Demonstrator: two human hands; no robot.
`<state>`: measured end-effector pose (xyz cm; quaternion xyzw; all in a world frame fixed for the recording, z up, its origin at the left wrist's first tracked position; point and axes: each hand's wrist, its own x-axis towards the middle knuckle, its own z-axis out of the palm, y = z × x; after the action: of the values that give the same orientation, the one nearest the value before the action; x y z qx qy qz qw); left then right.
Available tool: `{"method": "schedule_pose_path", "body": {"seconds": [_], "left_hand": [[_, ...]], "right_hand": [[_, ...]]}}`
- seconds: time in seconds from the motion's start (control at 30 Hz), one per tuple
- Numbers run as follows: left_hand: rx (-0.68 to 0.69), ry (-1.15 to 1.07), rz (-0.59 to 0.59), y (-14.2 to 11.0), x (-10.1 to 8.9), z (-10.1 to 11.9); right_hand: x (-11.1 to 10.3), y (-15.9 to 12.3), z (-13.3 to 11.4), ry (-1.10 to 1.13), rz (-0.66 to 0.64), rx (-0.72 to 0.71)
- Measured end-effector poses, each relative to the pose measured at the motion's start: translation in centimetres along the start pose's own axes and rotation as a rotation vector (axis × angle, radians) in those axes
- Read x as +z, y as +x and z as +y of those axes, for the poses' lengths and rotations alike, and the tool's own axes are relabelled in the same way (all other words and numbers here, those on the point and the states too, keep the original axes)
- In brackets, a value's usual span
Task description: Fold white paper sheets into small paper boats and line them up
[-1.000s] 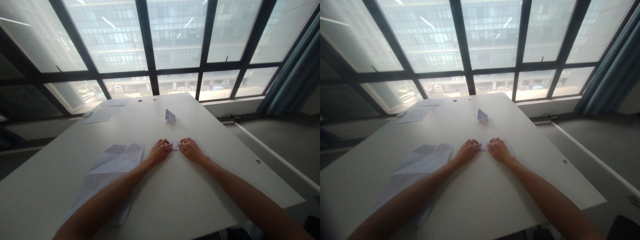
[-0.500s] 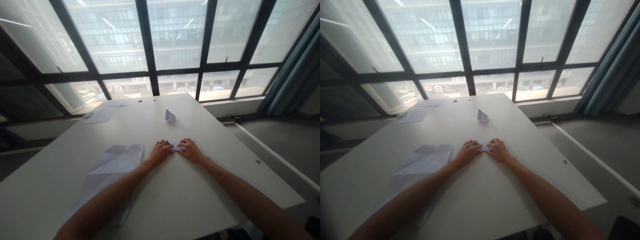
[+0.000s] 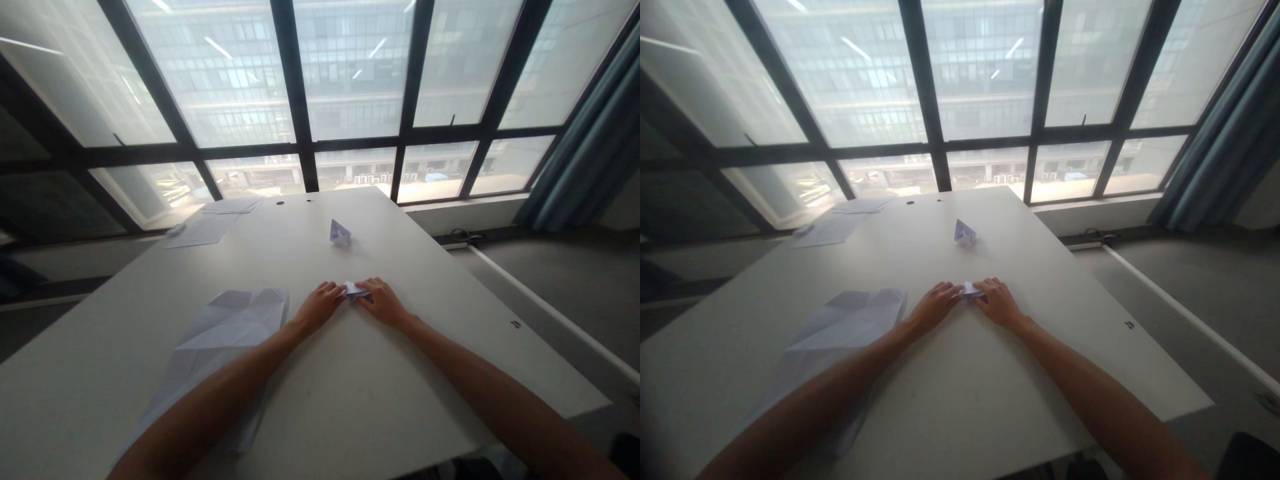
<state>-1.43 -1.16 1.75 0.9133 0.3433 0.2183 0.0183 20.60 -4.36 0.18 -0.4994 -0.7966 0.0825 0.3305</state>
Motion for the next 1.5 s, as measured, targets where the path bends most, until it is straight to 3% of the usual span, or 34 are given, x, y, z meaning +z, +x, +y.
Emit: {"method": "schedule_pose_path", "body": {"seconds": [0.27,0.47,0.73,1.0,1.2,1.37,1.5], "left_hand": [[-0.052,-0.136,0.079,0.0,0.1,0.0],[-0.165,-0.25,0.09,0.1,0.1,0.3],[-0.189,-0.391,0.126,0.2,0.2,0.0],[-0.341,-0.515,0.112,0.5,0.4,-0.8],[-0.355,-0.573,0.106,0.7,0.2,-0.7],[-0.405,-0.556,0.104,0.5,0.6,-1.0],[-0.403,-0.639,0.112,0.4,0.8,-1.4]], "right_hand": [[0.2,-0.1,-0.3,0.222,0.153,0.148],[0.5,0.0,-0.2,0.269,0.187,0.138],[-0.2,0.0,-0.7,0.174,0.089,-0.047],[-0.1,-0.1,-0.5,0.015,-0.042,-0.059],[-0.7,-0.4,-1.2,-0.123,-0.122,-0.111],[-0.5,-0.3,-1.3,-0.133,-0.132,-0.084],[-0.2,-0.1,-0.9,-0.013,-0.056,-0.059]]}}
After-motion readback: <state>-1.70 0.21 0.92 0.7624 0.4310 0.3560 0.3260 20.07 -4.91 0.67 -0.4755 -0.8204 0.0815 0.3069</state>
